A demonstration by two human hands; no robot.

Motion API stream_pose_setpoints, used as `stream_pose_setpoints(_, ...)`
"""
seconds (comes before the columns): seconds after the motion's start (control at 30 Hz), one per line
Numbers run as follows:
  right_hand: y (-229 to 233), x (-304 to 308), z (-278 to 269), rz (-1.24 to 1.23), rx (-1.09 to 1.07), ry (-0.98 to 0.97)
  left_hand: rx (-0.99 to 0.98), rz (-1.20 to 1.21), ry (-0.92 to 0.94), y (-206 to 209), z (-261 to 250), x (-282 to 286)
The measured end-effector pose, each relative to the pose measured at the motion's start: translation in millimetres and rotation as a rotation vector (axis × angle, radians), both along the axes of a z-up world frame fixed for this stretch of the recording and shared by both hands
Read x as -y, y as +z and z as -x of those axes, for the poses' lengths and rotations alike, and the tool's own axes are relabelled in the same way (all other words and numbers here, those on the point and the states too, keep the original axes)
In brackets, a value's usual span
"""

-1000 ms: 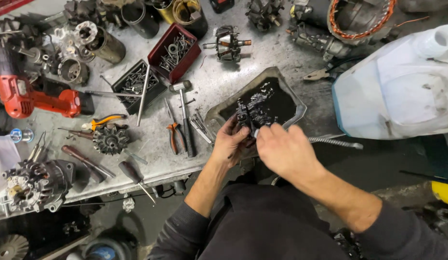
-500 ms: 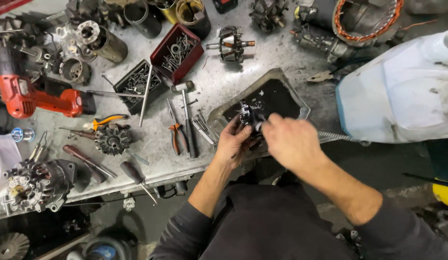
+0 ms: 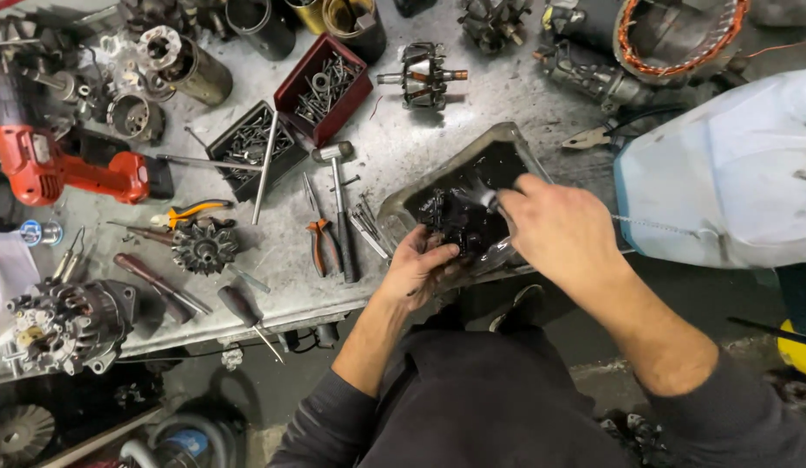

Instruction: The person pours a cleaning liquid from a white plastic jug into a metal tray containing a mechanical part. They then use a brush to scrub the part thoroughly while it is submerged in the liquid, rotating it to clean different sides.

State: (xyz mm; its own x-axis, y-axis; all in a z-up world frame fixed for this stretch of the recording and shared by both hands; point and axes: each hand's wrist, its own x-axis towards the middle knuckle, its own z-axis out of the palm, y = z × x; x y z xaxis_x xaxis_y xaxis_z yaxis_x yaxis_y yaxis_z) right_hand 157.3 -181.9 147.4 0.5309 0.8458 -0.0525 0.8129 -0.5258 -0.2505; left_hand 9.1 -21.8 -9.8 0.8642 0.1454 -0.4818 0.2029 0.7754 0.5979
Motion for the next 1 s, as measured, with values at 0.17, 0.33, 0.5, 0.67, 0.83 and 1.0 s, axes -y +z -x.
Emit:
stream_pose_setpoints(0.17, -20, -9, -10, -0.163, 0.153, 0.180, 0.005, -0.018, -0.063, 8, 2, 1)
stream_pose_setpoints(0.33, -11, -8, -15, -0.114, 0.221, 0.069, -0.025, -0.087, -0.015, 8, -7, -5)
stream_pose_setpoints(0.5, -37, -2, -10, -0.064, 0.231, 0.138, -0.026, -0.144, -0.017, -19, 4, -4)
stream_pose_setpoints(0.67, -37, 10, 12, -0.154, 0.167, 0.079, -0.021, -0.079, 0.032, -9, 9, -5)
stream_pose_setpoints(0.83, -37, 21, 32, -0.172, 0.106, 0.039, 0.011, 0.006, 0.090, -9, -3, -8)
stream_pose_setpoints(1.0, -46, 32, 41, -0.140, -0.018, -0.005, 0.030, 0.026, 0.107, -4, -4, 2)
